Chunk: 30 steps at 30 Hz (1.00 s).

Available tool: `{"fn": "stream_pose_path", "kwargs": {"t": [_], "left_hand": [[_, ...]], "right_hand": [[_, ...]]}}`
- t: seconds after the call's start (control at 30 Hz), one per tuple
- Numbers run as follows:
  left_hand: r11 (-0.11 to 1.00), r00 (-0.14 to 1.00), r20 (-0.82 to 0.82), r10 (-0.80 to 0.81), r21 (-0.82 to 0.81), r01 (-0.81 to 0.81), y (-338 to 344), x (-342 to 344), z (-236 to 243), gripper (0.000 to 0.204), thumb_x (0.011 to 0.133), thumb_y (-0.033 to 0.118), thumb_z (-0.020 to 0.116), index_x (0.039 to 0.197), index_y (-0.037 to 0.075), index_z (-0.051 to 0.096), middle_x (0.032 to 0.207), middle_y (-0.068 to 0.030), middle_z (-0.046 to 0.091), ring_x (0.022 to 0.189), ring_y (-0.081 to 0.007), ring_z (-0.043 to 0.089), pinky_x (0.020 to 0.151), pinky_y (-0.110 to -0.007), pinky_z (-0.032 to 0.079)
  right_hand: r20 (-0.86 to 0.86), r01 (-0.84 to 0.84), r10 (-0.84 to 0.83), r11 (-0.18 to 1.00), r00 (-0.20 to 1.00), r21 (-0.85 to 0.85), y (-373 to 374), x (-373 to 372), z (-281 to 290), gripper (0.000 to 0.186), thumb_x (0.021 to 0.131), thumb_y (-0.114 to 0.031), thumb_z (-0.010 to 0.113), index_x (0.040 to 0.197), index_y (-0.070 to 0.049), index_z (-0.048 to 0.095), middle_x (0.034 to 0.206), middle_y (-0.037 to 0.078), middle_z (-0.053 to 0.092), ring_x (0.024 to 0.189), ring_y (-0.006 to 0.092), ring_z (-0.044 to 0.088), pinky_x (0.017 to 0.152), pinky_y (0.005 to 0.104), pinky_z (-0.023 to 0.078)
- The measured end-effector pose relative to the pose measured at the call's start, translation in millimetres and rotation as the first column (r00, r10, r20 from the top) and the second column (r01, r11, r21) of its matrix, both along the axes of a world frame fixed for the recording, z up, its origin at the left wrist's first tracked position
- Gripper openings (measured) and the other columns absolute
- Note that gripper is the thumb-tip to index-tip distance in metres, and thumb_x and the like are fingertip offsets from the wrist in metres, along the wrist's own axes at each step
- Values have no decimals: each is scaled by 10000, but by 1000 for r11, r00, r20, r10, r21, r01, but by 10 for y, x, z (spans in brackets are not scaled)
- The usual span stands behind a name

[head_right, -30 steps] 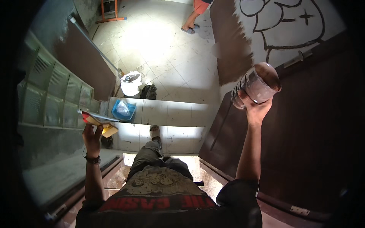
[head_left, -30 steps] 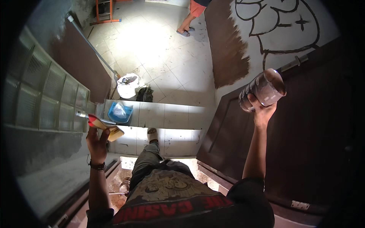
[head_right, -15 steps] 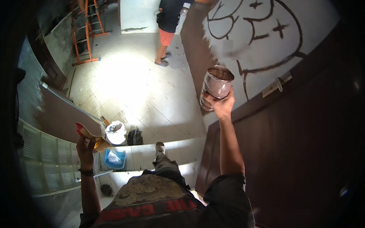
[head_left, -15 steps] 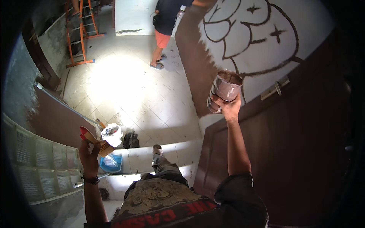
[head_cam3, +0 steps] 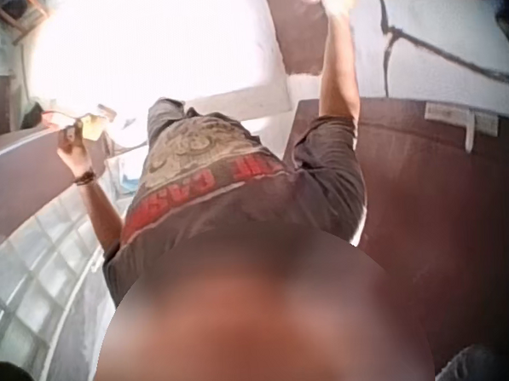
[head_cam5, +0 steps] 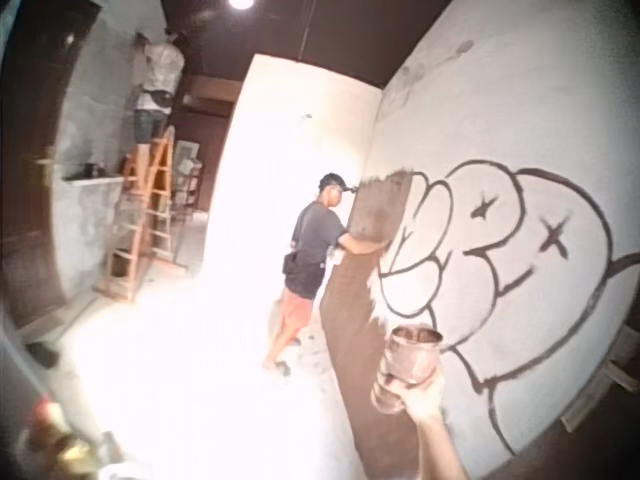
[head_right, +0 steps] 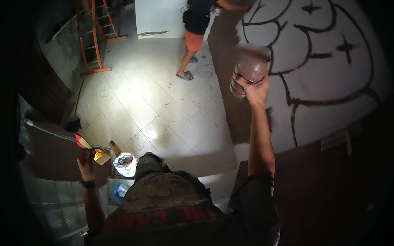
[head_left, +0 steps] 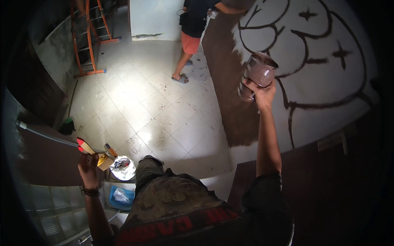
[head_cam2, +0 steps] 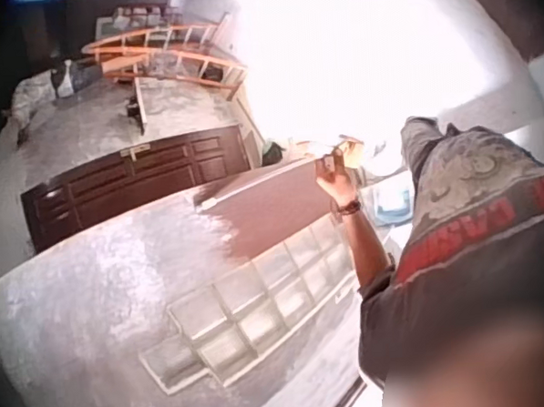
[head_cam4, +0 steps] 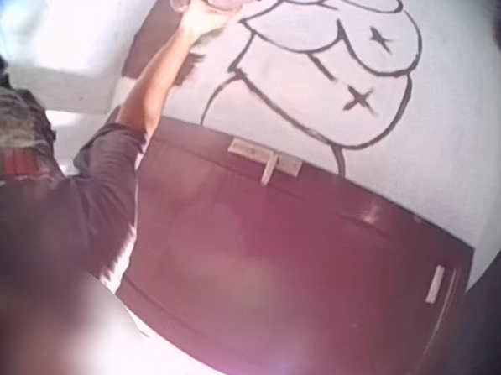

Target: The person scoops water from a basin into a paint can and stirs the mixture with a stick. They then pick up a paintbrush and a small container of paint and walk to another room.

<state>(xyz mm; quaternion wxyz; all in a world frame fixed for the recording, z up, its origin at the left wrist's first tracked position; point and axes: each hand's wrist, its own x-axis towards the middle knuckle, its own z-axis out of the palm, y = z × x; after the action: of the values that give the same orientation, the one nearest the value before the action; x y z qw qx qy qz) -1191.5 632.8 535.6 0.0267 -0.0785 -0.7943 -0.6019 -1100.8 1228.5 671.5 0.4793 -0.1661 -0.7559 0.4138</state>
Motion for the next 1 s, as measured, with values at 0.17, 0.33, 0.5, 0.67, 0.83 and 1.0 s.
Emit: {"fn": "stream_pose_path", "kwargs": {"t": [0.17,0.33,0.5,0.67,0.83,1.0], "left_hand": [[998,999,-51,-16,-58,13,472,-1232,-443,161,850,40,660,1004,20,619,929,-29,648,870,-104,542,820,-295,418],[985,966,-234,-108,-159,72,1172,-2844,-1047,116,855,46,650,963,53,609,885,-7,634,835,-103,533,784,-296,383],[984,981,-76,-180,1,180,2046,-4128,-1096,149,853,106,681,964,46,601,882,-12,631,825,-117,531,787,-298,397],[978,976,-68,-206,8,207,2640,-5237,-994,213,838,95,681,1027,33,604,934,-15,621,873,-127,537,819,-300,401],[966,982,30,-186,188,178,2809,-6156,-1194,223,872,60,663,1066,-16,585,982,-51,616,918,-139,551,861,-286,431],[983,987,87,-132,137,120,2768,-7054,-1256,259,900,103,678,1105,-24,583,1035,-61,614,973,-147,550,876,-292,442]], "right_hand": [[-12,55,-55,998,998,-20,538,-1037,-352,739,552,-172,949,1128,39,535,1034,115,659,920,214,651,836,345,534],[-2,108,-108,994,994,9,1126,-1974,-804,713,563,-174,935,1124,37,549,1026,117,662,914,218,647,832,349,524],[44,215,-215,976,976,-16,1645,-2909,-942,712,571,-192,930,1134,26,552,1037,114,653,924,223,632,839,351,508],[15,254,-253,967,967,-26,2209,-3938,-939,745,564,-209,935,1155,21,543,1060,111,649,936,222,632,850,346,512],[75,349,-345,937,935,-34,2856,-4901,-1029,779,563,-224,926,1169,60,528,1069,142,647,954,230,635,856,350,521],[86,383,-378,923,922,-47,3211,-5794,-950,816,573,-244,922,1223,37,517,1124,131,630,1006,238,619,894,364,501]]}}
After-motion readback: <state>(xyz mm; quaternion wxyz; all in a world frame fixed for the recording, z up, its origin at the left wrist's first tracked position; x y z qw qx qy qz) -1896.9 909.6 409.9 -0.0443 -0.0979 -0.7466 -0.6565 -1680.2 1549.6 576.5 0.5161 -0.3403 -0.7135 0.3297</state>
